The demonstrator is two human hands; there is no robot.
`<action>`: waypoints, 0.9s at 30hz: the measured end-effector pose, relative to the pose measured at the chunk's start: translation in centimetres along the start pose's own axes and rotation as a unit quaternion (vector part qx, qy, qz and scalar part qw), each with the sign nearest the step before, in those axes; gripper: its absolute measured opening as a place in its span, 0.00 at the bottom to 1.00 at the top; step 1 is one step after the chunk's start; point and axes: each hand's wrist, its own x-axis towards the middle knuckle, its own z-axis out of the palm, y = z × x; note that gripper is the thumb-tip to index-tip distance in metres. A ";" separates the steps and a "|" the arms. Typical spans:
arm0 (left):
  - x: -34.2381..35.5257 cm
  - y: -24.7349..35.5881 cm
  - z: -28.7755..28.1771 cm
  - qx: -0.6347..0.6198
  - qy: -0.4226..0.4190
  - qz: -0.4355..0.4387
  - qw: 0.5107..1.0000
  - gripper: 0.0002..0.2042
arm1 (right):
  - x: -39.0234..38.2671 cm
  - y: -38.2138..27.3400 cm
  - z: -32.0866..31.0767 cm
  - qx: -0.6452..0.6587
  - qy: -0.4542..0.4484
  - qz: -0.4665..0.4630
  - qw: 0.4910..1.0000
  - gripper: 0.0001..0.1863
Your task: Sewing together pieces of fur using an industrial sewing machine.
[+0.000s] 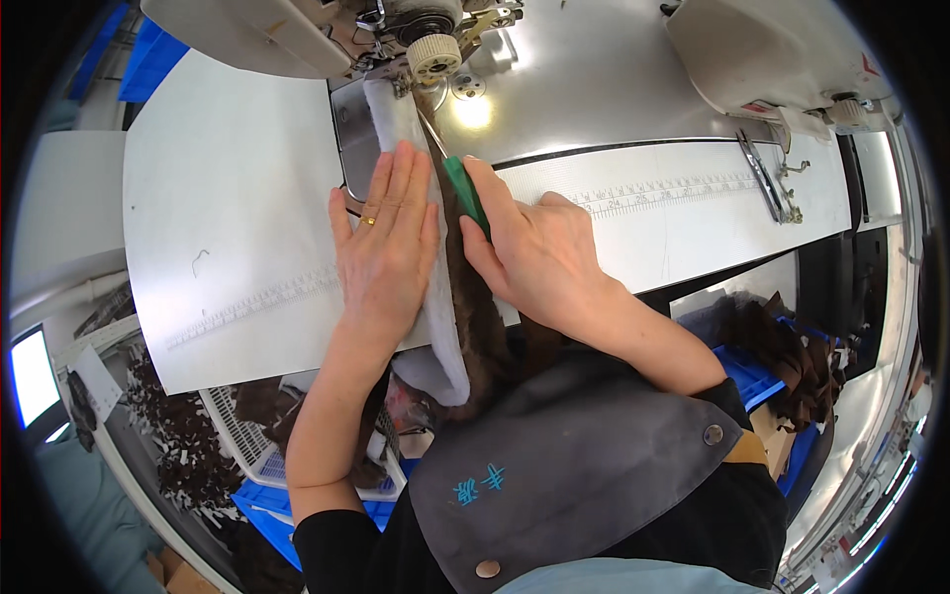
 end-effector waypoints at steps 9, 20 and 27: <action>0.0 0.1 0.0 0.005 -0.001 0.003 1.000 0.21 | 0.8 -0.3 0.7 -0.013 -0.016 0.017 1.000 0.23; 0.0 -0.1 -0.1 0.010 -0.007 -0.001 1.000 0.21 | -1.2 3.2 -3.0 0.077 -0.087 -0.077 0.990 0.23; 0.0 0.0 -0.1 0.005 -0.009 -0.002 1.000 0.21 | 1.9 2.8 -1.0 0.025 -0.053 -0.006 0.998 0.22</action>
